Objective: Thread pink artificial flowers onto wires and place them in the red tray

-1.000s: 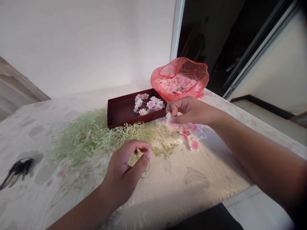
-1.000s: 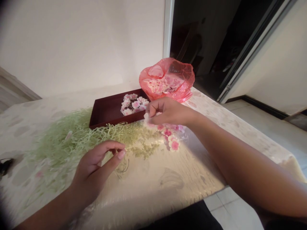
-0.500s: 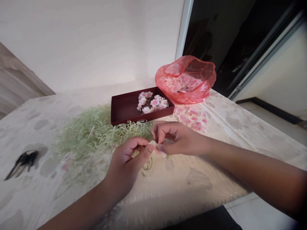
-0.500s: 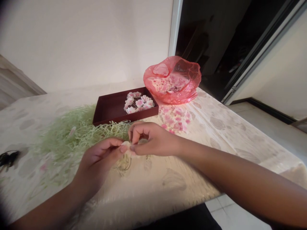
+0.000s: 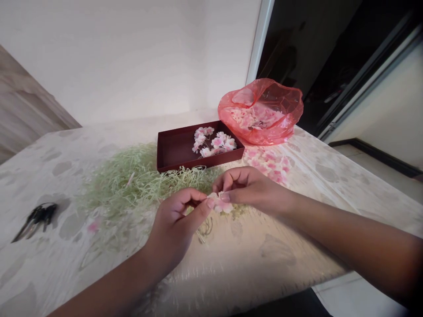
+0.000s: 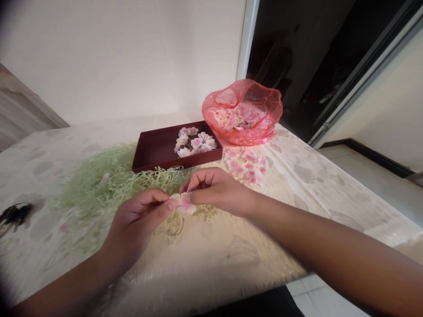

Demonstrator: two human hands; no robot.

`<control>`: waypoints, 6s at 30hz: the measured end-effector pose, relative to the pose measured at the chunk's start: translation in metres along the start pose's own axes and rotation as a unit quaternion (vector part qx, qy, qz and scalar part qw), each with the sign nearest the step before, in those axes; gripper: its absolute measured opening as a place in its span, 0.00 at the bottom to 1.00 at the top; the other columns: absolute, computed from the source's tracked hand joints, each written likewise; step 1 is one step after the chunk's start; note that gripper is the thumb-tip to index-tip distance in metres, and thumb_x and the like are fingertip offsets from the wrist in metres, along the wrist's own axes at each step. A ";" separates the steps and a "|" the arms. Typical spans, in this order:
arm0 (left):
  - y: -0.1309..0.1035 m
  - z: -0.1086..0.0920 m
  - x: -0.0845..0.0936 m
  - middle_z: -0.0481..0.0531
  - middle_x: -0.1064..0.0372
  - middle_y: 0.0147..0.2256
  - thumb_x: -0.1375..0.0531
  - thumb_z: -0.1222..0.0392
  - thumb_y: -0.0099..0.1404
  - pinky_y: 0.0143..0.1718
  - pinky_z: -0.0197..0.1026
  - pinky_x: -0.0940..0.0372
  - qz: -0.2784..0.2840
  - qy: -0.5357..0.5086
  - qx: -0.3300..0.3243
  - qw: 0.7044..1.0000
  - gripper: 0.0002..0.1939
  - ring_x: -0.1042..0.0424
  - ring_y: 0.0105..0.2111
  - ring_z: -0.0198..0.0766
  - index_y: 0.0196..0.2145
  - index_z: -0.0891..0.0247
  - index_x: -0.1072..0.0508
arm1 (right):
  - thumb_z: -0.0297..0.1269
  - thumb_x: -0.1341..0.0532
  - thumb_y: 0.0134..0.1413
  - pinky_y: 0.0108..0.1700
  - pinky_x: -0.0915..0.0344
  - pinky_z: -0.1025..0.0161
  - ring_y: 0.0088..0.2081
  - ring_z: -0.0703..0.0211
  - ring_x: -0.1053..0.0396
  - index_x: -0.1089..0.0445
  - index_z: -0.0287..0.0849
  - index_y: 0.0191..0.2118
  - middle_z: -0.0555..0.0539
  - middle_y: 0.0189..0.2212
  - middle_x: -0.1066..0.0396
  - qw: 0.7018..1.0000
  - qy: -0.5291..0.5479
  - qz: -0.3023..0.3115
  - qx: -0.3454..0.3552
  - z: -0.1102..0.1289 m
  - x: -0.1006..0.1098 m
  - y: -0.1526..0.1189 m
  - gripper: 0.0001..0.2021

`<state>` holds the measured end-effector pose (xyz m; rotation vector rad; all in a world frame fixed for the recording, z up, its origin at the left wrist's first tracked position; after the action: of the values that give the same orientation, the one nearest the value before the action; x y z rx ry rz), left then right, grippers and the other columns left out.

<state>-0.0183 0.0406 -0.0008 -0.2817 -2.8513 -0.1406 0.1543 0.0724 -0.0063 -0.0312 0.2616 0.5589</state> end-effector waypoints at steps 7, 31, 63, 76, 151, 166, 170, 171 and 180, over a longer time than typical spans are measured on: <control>0.002 0.002 -0.003 0.44 0.31 0.26 0.37 0.51 0.67 0.26 0.34 0.43 0.017 0.017 -0.008 1.000 0.10 0.37 0.26 0.32 0.31 0.58 0.25 | 0.29 0.26 0.43 0.31 0.36 0.68 0.28 0.68 0.33 0.29 0.38 0.23 0.50 0.31 0.28 0.999 0.045 -0.002 0.024 -0.001 -0.001 0.003 0.11; 0.004 -0.001 0.005 0.48 0.30 0.24 0.35 0.50 0.63 0.24 0.36 0.39 -0.054 -0.011 0.030 0.998 0.12 0.28 0.31 0.40 0.25 0.58 0.22 | 0.29 0.38 0.50 0.33 0.39 0.63 0.29 0.62 0.34 0.27 0.41 0.32 0.49 0.30 0.28 0.824 -0.516 -0.197 0.129 0.035 0.046 0.006 0.02; 0.008 0.007 0.007 0.47 0.26 0.27 0.34 0.48 0.62 0.29 0.36 0.39 -0.068 -0.010 0.046 0.997 0.14 0.29 0.32 0.37 0.26 0.58 0.22 | 0.29 0.38 0.52 0.37 0.30 0.62 0.33 0.59 0.27 0.25 0.43 0.43 0.48 0.34 0.24 0.872 -0.447 -0.169 0.106 0.016 0.047 0.010 0.12; 0.010 0.004 0.008 0.48 0.27 0.27 0.35 0.48 0.62 0.30 0.36 0.40 -0.066 -0.015 0.046 0.997 0.13 0.31 0.30 0.36 0.26 0.59 0.22 | 0.35 0.37 0.56 0.34 0.33 0.64 0.32 0.61 0.29 0.24 0.42 0.36 0.48 0.35 0.25 0.894 -0.413 -0.146 0.089 0.013 0.041 0.010 0.04; 0.001 0.005 -0.005 0.46 0.27 0.32 0.40 0.51 0.70 0.30 0.37 0.39 0.021 0.007 -0.025 0.999 0.08 0.31 0.30 0.35 0.38 0.56 0.24 | 0.40 0.29 0.50 0.31 0.40 0.66 0.30 0.63 0.35 0.25 0.41 0.32 0.50 0.28 0.29 0.991 -0.113 -0.060 -0.032 0.000 -0.010 -0.006 0.09; 0.002 -0.008 0.001 0.48 0.40 0.50 0.41 0.60 0.70 0.51 0.40 0.38 -0.039 0.149 -0.165 0.974 0.05 0.36 0.54 0.40 0.34 0.55 0.26 | 0.42 0.34 0.58 0.34 0.41 0.64 0.34 0.61 0.37 0.29 0.41 0.35 0.48 0.35 0.31 0.987 -0.151 -0.044 0.014 0.002 -0.011 -0.005 0.09; 0.002 -0.008 0.000 0.49 0.40 0.50 0.42 0.59 0.71 0.54 0.42 0.40 -0.033 0.134 -0.159 0.977 0.05 0.35 0.53 0.39 0.35 0.56 0.27 | 0.45 0.32 0.56 0.33 0.42 0.64 0.33 0.61 0.38 0.28 0.42 0.33 0.49 0.33 0.32 0.989 -0.144 -0.045 0.011 0.003 -0.012 -0.006 0.12; 0.002 -0.007 0.000 0.49 0.40 0.50 0.42 0.59 0.71 0.54 0.42 0.40 -0.030 0.124 -0.157 0.979 0.06 0.35 0.52 0.39 0.36 0.56 0.27 | 0.45 0.32 0.56 0.33 0.42 0.64 0.33 0.62 0.39 0.29 0.42 0.32 0.49 0.33 0.32 0.989 -0.136 -0.049 0.007 0.002 -0.012 -0.006 0.12; 0.003 -0.008 0.000 0.47 0.36 0.48 0.42 0.62 0.71 0.53 0.40 0.40 -0.022 0.124 -0.173 0.977 0.05 0.34 0.51 0.37 0.37 0.56 0.27 | 0.48 0.31 0.53 0.32 0.43 0.64 0.36 0.59 0.37 0.29 0.41 0.29 0.47 0.34 0.33 0.988 -0.139 -0.071 -0.015 0.004 -0.014 -0.007 0.15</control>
<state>-0.0155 0.0428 0.0068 -0.2485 -2.5728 -0.6378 0.1475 0.0599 0.0007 -0.0010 -0.0218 0.4186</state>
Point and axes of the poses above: each hand's wrist, its own y-axis towards the middle knuckle, its own x-axis out of the back of the hand, z = x × y, the point moved 5 cm from there along y, towards the middle knuckle
